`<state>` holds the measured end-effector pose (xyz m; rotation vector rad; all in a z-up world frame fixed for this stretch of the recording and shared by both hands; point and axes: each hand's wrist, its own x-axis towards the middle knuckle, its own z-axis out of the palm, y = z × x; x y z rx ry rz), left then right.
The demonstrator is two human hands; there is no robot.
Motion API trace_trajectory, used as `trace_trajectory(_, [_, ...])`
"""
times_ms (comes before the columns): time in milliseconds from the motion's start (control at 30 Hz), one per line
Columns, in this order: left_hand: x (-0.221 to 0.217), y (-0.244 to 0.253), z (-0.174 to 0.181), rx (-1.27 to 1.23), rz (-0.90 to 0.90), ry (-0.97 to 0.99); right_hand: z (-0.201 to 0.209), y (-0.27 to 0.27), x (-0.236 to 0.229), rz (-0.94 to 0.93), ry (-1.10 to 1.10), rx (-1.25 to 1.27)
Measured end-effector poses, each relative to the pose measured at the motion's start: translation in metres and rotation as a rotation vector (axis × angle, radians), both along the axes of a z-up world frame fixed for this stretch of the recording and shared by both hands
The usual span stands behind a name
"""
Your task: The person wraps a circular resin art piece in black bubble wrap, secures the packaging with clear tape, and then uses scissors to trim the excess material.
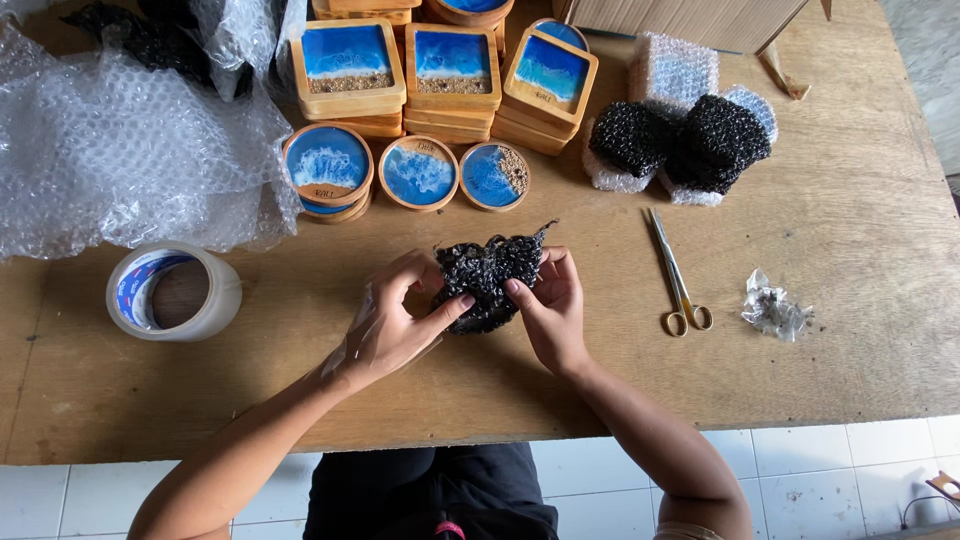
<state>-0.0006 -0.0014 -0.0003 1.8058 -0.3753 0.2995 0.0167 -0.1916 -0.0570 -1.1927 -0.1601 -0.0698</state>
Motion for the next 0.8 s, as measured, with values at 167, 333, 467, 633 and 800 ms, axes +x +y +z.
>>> trace_trajectory(167, [-0.002, -0.003, 0.003, 0.014, -0.001, -0.055, -0.009, -0.001, -0.004, -0.02, -0.009, -0.039])
trace_trajectory(333, [-0.001, 0.001, 0.001, 0.051, -0.01, -0.044, -0.003, 0.003, -0.008, -0.05, -0.083, -0.088])
trace_trajectory(467, [0.0, -0.001, 0.004, 0.048, 0.011, -0.033, 0.022, 0.013, -0.016, -0.009, -0.353, -0.123])
trace_trajectory(633, [-0.002, -0.002, 0.012, 0.051, 0.025, -0.018, 0.023, 0.009, -0.017, -0.007, -0.579, -0.282])
trace_trajectory(800, [-0.004, -0.002, 0.007, 0.053, 0.036, -0.005, 0.025, 0.012, -0.016, 0.043, -0.651, -0.388])
